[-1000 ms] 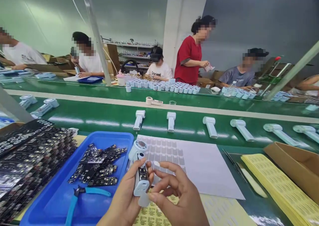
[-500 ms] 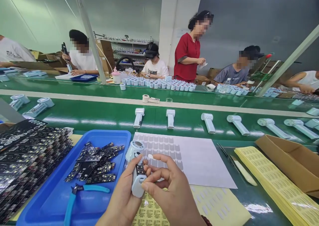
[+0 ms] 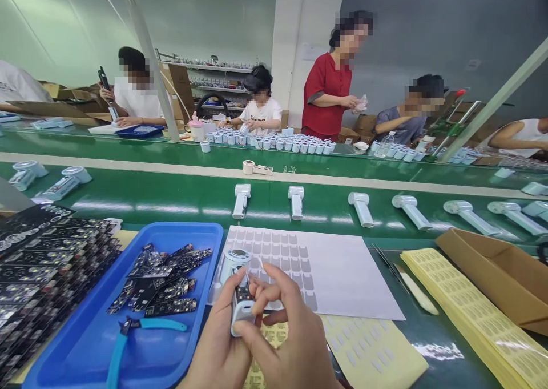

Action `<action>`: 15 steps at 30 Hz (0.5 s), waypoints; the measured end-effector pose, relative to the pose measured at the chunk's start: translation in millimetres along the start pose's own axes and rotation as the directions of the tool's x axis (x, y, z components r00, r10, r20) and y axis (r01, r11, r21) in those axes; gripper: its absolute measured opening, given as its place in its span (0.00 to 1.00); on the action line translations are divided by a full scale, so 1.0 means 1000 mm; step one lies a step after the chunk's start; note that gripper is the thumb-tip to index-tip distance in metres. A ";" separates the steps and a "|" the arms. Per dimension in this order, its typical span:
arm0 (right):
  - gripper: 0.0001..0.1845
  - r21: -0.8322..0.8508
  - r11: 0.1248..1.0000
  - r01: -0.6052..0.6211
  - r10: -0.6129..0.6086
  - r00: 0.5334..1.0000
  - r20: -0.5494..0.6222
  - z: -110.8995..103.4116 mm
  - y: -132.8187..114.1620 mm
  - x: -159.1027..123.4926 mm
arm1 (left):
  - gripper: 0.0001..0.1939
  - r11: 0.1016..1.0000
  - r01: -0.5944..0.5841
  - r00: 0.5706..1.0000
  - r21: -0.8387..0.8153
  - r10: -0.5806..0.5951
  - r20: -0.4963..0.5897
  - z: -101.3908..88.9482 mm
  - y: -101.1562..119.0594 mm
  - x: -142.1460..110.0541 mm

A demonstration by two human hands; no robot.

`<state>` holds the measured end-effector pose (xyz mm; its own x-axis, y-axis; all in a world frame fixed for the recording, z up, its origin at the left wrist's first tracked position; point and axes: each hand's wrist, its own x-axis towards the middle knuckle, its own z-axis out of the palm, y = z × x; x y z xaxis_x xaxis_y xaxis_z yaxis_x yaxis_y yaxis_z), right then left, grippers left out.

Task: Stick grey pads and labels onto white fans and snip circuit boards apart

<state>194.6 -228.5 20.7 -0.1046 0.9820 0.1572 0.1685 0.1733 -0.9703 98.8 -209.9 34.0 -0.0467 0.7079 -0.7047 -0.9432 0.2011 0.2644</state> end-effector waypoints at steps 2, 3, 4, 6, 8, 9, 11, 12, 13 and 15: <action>0.41 -0.011 1.000 -0.010 0.010 0.999 -0.037 -0.002 0.003 0.000 | 0.07 0.999 0.043 0.998 0.002 -0.043 -0.034 0.001 -0.001 -0.002; 0.43 0.024 0.998 -0.062 0.063 0.998 -0.030 -0.005 0.005 0.001 | 0.06 0.997 0.074 0.997 0.008 -0.074 -0.033 0.001 -0.001 -0.003; 0.44 0.082 0.989 -0.122 0.123 0.992 -0.001 -0.010 0.008 0.002 | 0.05 0.995 0.102 0.995 0.022 -0.101 -0.024 0.001 -0.002 -0.004; 0.41 0.205 0.957 -0.206 0.196 0.978 0.068 -0.023 0.016 0.005 | 0.05 0.989 0.111 0.994 0.096 -0.112 -0.004 -0.002 -0.002 -0.004; 0.35 0.246 0.946 -0.211 0.195 0.977 0.089 -0.039 0.026 0.007 | 0.04 0.967 0.047 0.999 0.250 -0.047 -0.008 -0.008 -0.004 -0.001; 0.32 0.221 0.955 -0.198 0.184 0.980 0.079 -0.047 0.032 0.006 | 0.02 0.937 0.008 1.000 0.349 -0.006 -0.006 -0.012 -0.005 0.001; 0.21 0.095 0.980 -0.175 0.171 0.984 0.050 -0.061 0.043 0.003 | 0.06 0.848 -0.088 0.996 0.523 0.086 0.028 -0.023 -0.009 0.007; 0.15 0.018 0.986 -0.167 0.166 0.985 0.041 -0.067 0.049 0.000 | 0.10 0.803 -0.130 0.991 0.582 0.118 0.058 -0.029 -0.012 0.011; 0.10 -0.054 0.985 -0.163 0.165 0.986 0.033 -0.072 0.054 -0.004 | 0.14 0.762 -0.159 0.987 0.628 0.134 0.088 -0.035 -0.014 0.016; 0.07 -0.157 0.972 -0.173 0.178 0.984 0.018 -0.079 0.064 -0.012 | 0.19 0.700 -0.195 0.981 0.687 0.133 0.143 -0.047 -0.018 0.025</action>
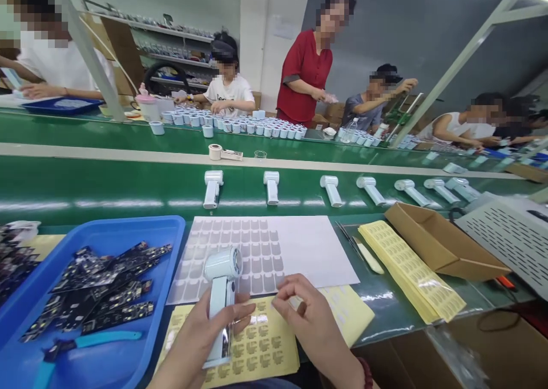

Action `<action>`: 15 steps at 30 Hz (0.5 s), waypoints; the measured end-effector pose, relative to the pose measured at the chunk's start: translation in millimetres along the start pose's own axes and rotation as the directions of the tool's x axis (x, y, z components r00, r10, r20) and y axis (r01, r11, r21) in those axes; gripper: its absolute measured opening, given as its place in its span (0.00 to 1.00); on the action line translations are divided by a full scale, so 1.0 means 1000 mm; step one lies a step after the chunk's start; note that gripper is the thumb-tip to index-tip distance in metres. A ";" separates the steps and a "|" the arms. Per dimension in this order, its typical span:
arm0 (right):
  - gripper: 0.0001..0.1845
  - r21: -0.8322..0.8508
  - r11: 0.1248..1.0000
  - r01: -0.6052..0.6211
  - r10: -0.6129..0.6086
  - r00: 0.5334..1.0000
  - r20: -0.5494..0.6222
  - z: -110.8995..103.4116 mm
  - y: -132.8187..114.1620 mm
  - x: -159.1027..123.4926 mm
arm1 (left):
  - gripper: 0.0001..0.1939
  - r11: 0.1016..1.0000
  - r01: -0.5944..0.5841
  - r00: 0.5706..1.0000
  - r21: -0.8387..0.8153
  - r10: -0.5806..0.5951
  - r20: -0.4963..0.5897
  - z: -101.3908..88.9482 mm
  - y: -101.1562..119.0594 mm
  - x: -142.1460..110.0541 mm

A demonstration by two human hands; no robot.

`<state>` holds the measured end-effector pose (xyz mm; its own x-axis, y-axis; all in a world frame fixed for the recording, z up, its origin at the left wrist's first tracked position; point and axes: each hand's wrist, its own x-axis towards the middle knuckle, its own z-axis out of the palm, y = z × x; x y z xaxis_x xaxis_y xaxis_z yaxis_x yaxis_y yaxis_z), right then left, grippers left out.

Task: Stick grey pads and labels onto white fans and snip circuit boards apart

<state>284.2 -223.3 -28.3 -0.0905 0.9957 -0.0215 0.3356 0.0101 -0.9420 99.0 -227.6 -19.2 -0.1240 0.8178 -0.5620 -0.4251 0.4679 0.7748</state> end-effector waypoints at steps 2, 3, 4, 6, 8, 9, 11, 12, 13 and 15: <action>0.07 -0.038 0.999 -0.022 0.022 1.000 0.005 -0.002 0.009 -0.008 | 0.23 0.998 -0.030 0.999 0.057 0.029 0.026 -0.005 -0.010 0.006; 0.07 -0.046 0.999 -0.025 0.025 1.000 0.013 -0.002 0.013 -0.012 | 0.24 0.996 -0.046 0.999 0.077 0.044 0.028 -0.006 -0.013 0.008; 0.06 -0.060 0.998 -0.020 0.022 0.999 0.026 -0.002 0.017 -0.016 | 0.25 0.994 -0.059 0.998 0.093 0.056 0.028 -0.008 -0.015 0.010; 0.06 -0.133 0.991 0.015 -0.009 0.999 0.047 0.001 0.024 -0.024 | 0.24 0.988 -0.082 0.996 0.131 0.078 0.033 -0.009 -0.017 0.011; 0.06 -0.246 0.967 0.070 -0.059 0.997 0.052 0.004 0.030 -0.030 | 0.23 0.980 -0.085 0.996 0.177 0.080 0.036 -0.008 -0.016 0.010; 0.06 -0.293 0.951 0.099 -0.088 0.995 0.051 0.005 0.033 -0.032 | 0.23 0.978 -0.078 0.997 0.195 0.073 0.034 -0.008 -0.014 0.009; 0.07 -0.308 0.939 0.153 -0.141 0.988 0.063 0.005 0.037 -0.035 | 0.24 0.974 -0.051 0.999 0.219 0.049 0.017 -0.006 -0.012 0.007; 0.07 -0.266 0.950 0.166 -0.150 0.985 0.080 0.004 0.038 -0.036 | 0.25 0.975 -0.038 0.999 0.220 0.037 0.011 -0.006 -0.010 0.006; 0.06 -0.198 0.966 0.166 -0.150 0.984 0.095 0.002 0.037 -0.037 | 0.25 0.975 -0.030 1.000 0.218 0.029 0.007 -0.005 -0.009 0.005; 0.05 -0.025 0.991 0.134 -0.131 0.987 0.096 -0.002 0.032 -0.038 | 0.24 0.978 -0.024 1.000 0.207 0.021 0.013 -0.005 -0.007 0.004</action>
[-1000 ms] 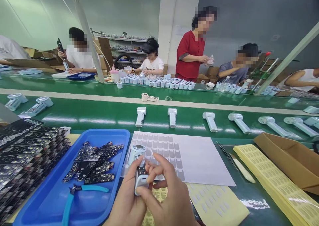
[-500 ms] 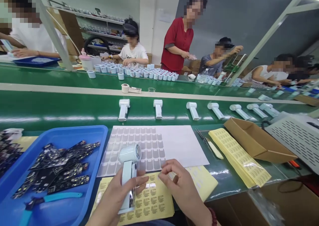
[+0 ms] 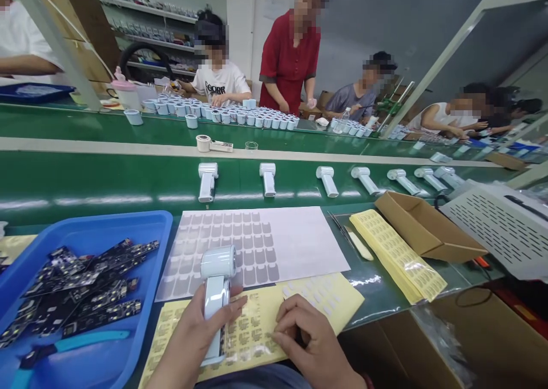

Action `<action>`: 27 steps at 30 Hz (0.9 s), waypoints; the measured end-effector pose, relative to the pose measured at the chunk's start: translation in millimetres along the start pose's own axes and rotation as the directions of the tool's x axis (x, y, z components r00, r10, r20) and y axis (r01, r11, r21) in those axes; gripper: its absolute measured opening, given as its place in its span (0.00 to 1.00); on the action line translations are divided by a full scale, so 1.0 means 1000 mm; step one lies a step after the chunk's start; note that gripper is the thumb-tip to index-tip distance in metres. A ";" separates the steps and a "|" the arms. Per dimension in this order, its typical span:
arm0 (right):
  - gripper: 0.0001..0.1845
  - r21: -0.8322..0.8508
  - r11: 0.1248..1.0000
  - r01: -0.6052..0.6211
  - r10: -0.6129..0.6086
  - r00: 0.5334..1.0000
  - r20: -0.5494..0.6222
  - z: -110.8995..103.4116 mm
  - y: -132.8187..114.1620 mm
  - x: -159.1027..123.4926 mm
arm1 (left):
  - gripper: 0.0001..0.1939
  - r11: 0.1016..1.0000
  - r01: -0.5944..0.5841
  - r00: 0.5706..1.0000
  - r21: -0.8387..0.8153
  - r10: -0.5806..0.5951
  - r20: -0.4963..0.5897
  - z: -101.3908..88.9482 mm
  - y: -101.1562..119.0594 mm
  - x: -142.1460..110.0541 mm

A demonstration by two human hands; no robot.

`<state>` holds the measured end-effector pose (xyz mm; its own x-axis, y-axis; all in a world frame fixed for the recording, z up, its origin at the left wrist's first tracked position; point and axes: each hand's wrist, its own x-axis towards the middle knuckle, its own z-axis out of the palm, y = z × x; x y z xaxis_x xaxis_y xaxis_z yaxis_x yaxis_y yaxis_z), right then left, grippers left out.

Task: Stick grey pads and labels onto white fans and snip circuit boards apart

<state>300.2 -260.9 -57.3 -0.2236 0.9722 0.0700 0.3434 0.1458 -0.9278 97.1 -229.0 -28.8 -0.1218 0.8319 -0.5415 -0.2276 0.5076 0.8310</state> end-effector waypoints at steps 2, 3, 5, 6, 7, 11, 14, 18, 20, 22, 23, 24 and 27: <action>0.06 0.158 0.987 -0.029 0.034 0.999 -0.032 -0.003 -0.009 0.001 | 0.23 1.000 0.006 1.000 -0.016 -0.005 0.021 0.000 0.002 -0.001; 0.07 0.219 0.975 -0.036 0.048 0.998 -0.048 -0.004 -0.015 0.002 | 0.23 1.000 0.012 0.999 -0.020 -0.011 0.032 0.000 0.003 -0.002; 0.09 0.316 0.948 -0.042 0.061 0.997 -0.053 -0.003 -0.028 0.009 | 0.23 0.998 0.035 0.997 -0.049 -0.032 0.066 0.000 0.008 -0.005; 0.09 0.352 0.935 -0.048 0.064 0.997 -0.034 0.000 -0.036 0.013 | 0.24 0.995 0.054 0.995 -0.079 -0.048 0.082 0.001 0.010 -0.007; 0.10 0.380 0.923 -0.059 0.066 0.998 -0.006 0.003 -0.044 0.019 | 0.24 0.990 0.077 0.994 -0.118 -0.067 0.087 0.002 0.013 -0.010; 0.06 0.390 0.914 -0.106 0.081 0.993 0.081 0.019 -0.071 0.041 | 0.22 0.941 0.112 0.994 -0.318 -0.105 0.040 0.003 0.025 -0.013; 0.04 0.329 0.937 -0.115 0.085 0.991 0.104 0.029 -0.081 0.054 | 0.18 0.903 0.083 0.997 -0.421 -0.071 0.044 0.002 0.032 -0.011; 0.05 0.282 0.954 -0.098 0.066 0.990 0.121 0.035 -0.084 0.063 | 0.15 0.884 0.066 0.998 -0.463 -0.053 0.040 0.002 0.039 -0.008; 0.05 0.268 0.960 -0.077 0.046 0.992 0.119 0.036 -0.084 0.066 | 0.14 0.881 0.045 0.999 -0.471 -0.050 0.002 0.003 0.042 -0.008; 0.06 0.228 0.972 -0.052 0.026 0.993 0.114 0.037 -0.083 0.068 | 0.12 0.877 0.022 0.999 -0.480 -0.039 -0.025 0.003 0.043 -0.008; 0.06 0.196 0.980 -0.029 0.008 0.994 0.108 0.038 -0.082 0.068 | 0.12 0.875 0.014 0.999 -0.483 -0.033 -0.030 0.003 0.044 -0.008; 0.06 0.155 0.988 0.004 -0.019 0.995 0.100 0.039 -0.082 0.068 | 0.12 0.875 0.011 0.999 -0.485 -0.029 -0.031 0.002 0.044 -0.008; 0.06 0.050 0.989 0.136 -0.139 0.988 0.068 0.043 -0.079 0.067 | 0.11 0.878 0.019 0.999 -0.479 -0.035 -0.023 0.001 0.044 -0.006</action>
<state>218.4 -215.3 5.2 -0.3307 0.9277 0.1734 0.2637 0.2673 -0.9268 88.5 -211.6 11.2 -0.1364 0.8082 -0.5729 -0.6646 0.3542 0.6579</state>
